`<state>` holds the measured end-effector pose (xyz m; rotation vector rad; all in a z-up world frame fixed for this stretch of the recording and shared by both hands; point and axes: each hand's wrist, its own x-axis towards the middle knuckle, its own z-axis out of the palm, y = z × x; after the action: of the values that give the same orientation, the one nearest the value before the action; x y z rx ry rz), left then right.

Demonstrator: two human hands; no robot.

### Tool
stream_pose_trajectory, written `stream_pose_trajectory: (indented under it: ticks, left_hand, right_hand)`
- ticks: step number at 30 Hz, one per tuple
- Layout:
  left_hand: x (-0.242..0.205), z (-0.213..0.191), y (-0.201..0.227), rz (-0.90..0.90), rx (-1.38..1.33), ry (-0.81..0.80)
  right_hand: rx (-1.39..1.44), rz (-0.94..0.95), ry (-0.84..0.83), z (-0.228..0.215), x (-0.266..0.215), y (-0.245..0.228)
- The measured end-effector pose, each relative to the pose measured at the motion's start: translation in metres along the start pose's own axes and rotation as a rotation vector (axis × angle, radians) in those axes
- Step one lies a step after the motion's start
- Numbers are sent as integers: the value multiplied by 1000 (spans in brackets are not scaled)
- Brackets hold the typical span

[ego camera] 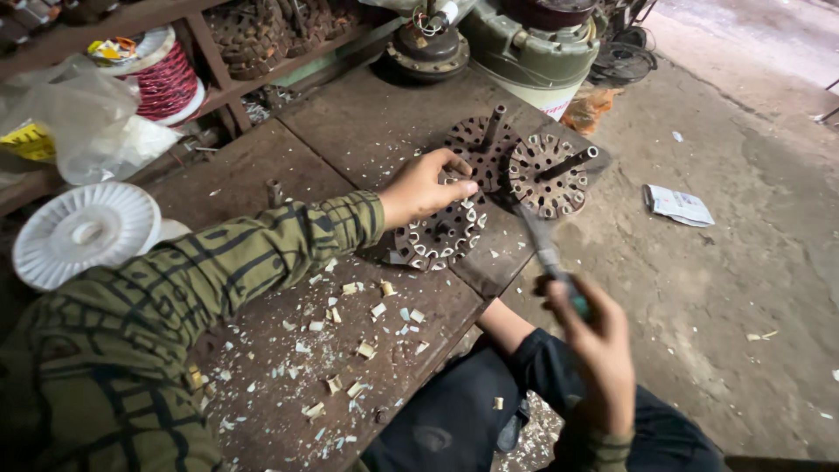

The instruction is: The person uses pliers to remove small white insulating pieces from the slots of a circular metal stator core. They work methodically around the component, placing the removed pieces on the table.

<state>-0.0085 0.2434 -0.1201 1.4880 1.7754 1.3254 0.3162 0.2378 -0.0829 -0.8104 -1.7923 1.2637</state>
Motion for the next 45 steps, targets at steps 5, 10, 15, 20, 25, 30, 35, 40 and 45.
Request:
stream_pose_trajectory:
  ticks: [5,10,15,20,25,30,35,40,45]
  left_hand:
    - [-7,0,0,84,9,63]
    - [-7,0,1,110,31,80]
    - [-11,-1,6,146,30,88]
    - [-17,-5,12,142,59,91]
    - [-24,-7,21,171,49,51]
    - [-30,-11,23,152,37,72]
    - [-31,-13,13,-18,-38,82]
    - [-20,-9,5,76,-118,79]
    - [-8,-5,7,39,-36,70]
  right_hand:
    - [-379,-137,-36,36,-4,2]
    - [-382,-189,-27,49,3,0]
    - [-194,107,-112,47,11,0]
    - [445,430,-316,42,25,7]
    - [466,551,-180,29,20,-9]
    - [734,-284,-46,-19,-4,-27]
    - [160,-552,535,-9,-6,-21]
    - [540,-121,226,5,-14,-37]
    - [468,402,-258,24,-10,-31]
